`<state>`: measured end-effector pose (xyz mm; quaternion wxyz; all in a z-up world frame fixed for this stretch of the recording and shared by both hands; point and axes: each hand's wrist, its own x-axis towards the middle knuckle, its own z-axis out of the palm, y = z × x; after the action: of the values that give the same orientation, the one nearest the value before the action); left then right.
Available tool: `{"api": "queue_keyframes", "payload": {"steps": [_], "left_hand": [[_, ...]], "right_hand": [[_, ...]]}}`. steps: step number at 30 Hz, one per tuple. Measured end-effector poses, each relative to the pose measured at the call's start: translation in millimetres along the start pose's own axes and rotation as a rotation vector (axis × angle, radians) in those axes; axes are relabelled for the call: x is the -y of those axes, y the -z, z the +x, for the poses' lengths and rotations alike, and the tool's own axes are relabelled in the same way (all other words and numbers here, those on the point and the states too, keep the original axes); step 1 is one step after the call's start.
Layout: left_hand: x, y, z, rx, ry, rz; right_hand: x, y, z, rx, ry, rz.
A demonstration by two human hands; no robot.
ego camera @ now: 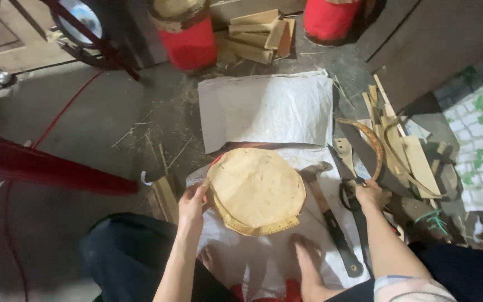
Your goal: Assembling a wooden rim onto a circular base for a musical instrument using a hammer and manual shaping.
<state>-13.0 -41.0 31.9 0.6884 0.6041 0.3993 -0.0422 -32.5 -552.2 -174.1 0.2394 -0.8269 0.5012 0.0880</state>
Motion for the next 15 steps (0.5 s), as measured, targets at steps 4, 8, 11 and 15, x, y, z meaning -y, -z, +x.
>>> {"api": "queue_keyframes", "payload": {"steps": [4, 8, 11, 15], "left_hand": [[-8, -1, -7, -0.018, 0.024, -0.024], [-27, -7, -22, 0.013, -0.042, 0.049], [-27, -6, -19, 0.037, -0.111, 0.067], [-56, -6, -30, 0.087, -0.153, 0.182]], "right_hand": [[7, -14, 17, 0.059, -0.095, 0.037], [41, 8, -25, -0.413, 0.098, 0.188], [89, 46, -44, -0.579, 0.340, 0.557], [174, 128, -102, -0.408, 0.462, 1.293]]}}
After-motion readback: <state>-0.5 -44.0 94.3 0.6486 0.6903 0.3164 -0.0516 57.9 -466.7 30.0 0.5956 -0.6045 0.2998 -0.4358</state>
